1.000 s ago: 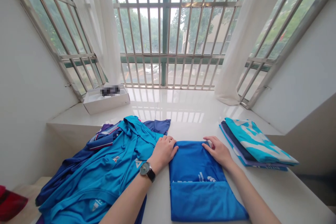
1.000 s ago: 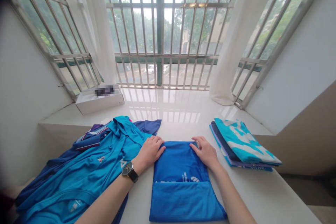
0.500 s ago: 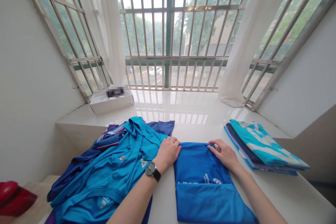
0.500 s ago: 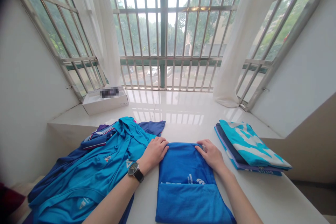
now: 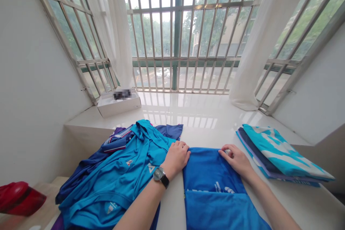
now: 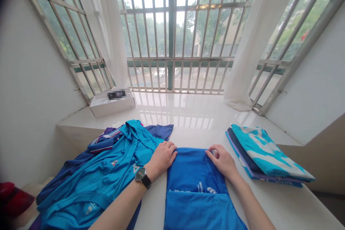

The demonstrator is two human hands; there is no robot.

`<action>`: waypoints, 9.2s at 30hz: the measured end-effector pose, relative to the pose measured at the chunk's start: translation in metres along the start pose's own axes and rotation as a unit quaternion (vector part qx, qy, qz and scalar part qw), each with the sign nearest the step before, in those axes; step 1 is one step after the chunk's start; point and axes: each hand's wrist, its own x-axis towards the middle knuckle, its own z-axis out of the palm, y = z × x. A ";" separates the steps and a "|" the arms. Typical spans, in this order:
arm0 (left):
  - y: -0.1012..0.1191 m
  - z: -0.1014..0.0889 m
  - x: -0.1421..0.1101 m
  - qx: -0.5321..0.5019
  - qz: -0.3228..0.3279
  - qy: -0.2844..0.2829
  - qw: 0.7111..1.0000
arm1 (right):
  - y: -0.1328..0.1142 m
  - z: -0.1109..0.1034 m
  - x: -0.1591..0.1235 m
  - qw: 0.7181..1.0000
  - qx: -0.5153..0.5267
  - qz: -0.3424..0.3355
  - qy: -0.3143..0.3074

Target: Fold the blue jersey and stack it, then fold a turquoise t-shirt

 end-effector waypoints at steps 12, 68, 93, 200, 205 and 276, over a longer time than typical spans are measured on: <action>0.000 -0.001 0.000 -0.005 -0.002 -0.019 1.000 | -0.008 -0.003 -0.003 1.000 -0.019 0.005 -0.016; -0.001 -0.005 -0.001 0.002 -0.009 -0.038 0.999 | -0.033 -0.020 -0.012 0.995 0.090 -0.016 -0.050; -0.015 -0.022 0.000 -0.216 0.031 0.022 0.976 | -0.030 -0.042 -0.015 0.993 0.077 -0.040 -0.078; 0.027 -0.051 -0.060 -0.066 0.081 -0.113 0.988 | -0.081 -0.028 -0.067 0.967 -0.145 -0.148 -0.146; 0.031 -0.060 -0.060 -0.060 0.103 -0.110 0.987 | -0.082 -0.028 -0.067 0.969 -0.141 -0.138 -0.148; 0.038 -0.039 -0.061 -0.099 0.148 -0.066 0.982 | -0.039 -0.032 -0.049 0.992 -0.081 0.044 -0.081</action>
